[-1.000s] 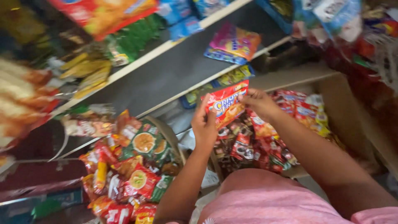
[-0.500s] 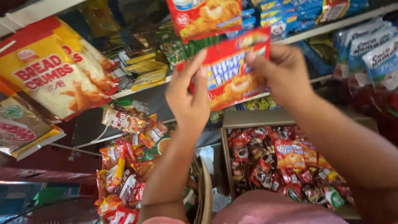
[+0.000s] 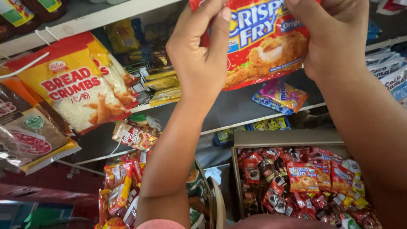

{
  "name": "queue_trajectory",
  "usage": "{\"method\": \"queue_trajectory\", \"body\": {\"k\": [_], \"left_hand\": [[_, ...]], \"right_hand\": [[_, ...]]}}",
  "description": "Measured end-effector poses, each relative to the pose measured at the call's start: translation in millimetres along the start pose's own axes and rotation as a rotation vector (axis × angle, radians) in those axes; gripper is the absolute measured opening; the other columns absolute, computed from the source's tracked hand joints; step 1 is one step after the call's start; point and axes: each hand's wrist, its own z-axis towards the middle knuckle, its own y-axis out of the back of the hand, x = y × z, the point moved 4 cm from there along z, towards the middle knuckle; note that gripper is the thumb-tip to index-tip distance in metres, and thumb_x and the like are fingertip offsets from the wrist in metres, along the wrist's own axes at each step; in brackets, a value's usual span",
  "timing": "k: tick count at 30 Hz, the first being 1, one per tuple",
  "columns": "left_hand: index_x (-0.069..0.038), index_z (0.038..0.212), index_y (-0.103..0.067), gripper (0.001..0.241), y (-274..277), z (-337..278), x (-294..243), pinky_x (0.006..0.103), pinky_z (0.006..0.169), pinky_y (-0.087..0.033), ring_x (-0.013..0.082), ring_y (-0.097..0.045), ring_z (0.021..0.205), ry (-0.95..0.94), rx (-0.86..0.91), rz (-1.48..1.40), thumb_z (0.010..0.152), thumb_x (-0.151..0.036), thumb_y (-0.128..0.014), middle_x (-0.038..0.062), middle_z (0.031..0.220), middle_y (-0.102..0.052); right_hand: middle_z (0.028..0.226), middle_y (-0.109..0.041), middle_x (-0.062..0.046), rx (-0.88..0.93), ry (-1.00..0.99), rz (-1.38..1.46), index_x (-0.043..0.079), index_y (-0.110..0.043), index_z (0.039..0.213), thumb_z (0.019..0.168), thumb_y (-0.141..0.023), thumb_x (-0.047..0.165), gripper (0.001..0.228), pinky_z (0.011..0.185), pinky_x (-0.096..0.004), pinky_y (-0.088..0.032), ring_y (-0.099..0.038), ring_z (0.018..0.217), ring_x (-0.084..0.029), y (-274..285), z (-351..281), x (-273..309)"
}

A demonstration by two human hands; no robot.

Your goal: Stocking and organizing various seasoning and snack packets on grocery shelves.

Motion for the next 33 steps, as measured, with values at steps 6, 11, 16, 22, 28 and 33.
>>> {"method": "queue_trajectory", "body": {"k": [6, 11, 16, 22, 28, 33], "left_hand": [[-0.008, 0.128, -0.07, 0.013, 1, -3, -1, 0.0186, 0.091, -0.052, 0.0046, -0.067, 0.102, 0.072, 0.053, -0.032, 0.115, -0.008, -0.066, 0.004, 0.116, -0.073], [-0.011, 0.132, -0.07, 0.016, -1, -10, 15, 0.0188, 0.094, -0.054, 0.0045, -0.065, 0.097, 0.083, 0.087, -0.008, 0.116, -0.009, -0.068, 0.002, 0.114, -0.073], [-0.01, 0.13, -0.071, 0.017, -6, -14, 42, 0.02, 0.092, -0.054, 0.005, -0.066, 0.096, 0.117, 0.071, 0.013, 0.114, -0.009, -0.068, 0.003, 0.111, -0.074], [-0.009, 0.129, -0.071, 0.019, -11, -16, 77, 0.0231, 0.095, -0.054, 0.0097, -0.07, 0.103, 0.088, 0.048, 0.06, 0.111, -0.007, -0.067, 0.005, 0.115, -0.074], [-0.017, 0.135, -0.068, 0.032, -14, -17, 103, 0.033, 0.096, -0.052, 0.0226, -0.065, 0.104, 0.024, 0.031, 0.291, 0.104, -0.009, -0.071, 0.007, 0.11, -0.069], [-0.021, 0.139, -0.064, 0.038, -22, -17, 118, 0.0392, 0.096, -0.048, 0.0285, -0.058, 0.105, -0.003, 0.022, 0.461, 0.103, -0.012, -0.072, 0.007, 0.111, -0.063]], "right_hand": [[0.107, -0.076, -0.008, -0.072, -0.064, -0.072, 0.001, -0.073, 0.105, 0.112, -0.069, 0.003, 0.008, 0.084, -0.025, -0.058, -0.071, 0.086, -0.008, -5, -5, 9], [0.105, -0.076, -0.01, -0.103, -0.149, -0.074, -0.002, -0.075, 0.108, 0.108, -0.071, 0.004, 0.007, 0.088, -0.027, -0.058, -0.07, 0.091, -0.009, 8, -11, -11], [0.107, -0.077, -0.011, -0.064, -0.175, -0.094, -0.004, -0.075, 0.11, 0.112, -0.071, 0.005, 0.01, 0.086, -0.028, -0.059, -0.072, 0.091, -0.011, 20, -7, -40], [0.108, -0.077, -0.005, -0.066, -0.249, -0.1, -0.002, -0.074, 0.115, 0.11, -0.071, 0.012, 0.014, 0.089, -0.026, -0.058, -0.07, 0.094, -0.008, 21, 4, -76], [0.105, -0.076, -0.002, -0.084, -0.218, -0.16, -0.001, -0.075, 0.114, 0.11, -0.07, 0.012, 0.014, 0.085, -0.026, -0.058, -0.069, 0.092, -0.006, 22, 17, -112], [0.107, -0.076, -0.002, -0.053, -0.12, -0.05, -0.001, -0.071, 0.111, 0.11, -0.07, 0.01, 0.011, 0.088, -0.028, -0.059, -0.07, 0.096, -0.009, 23, 31, -135]]}}
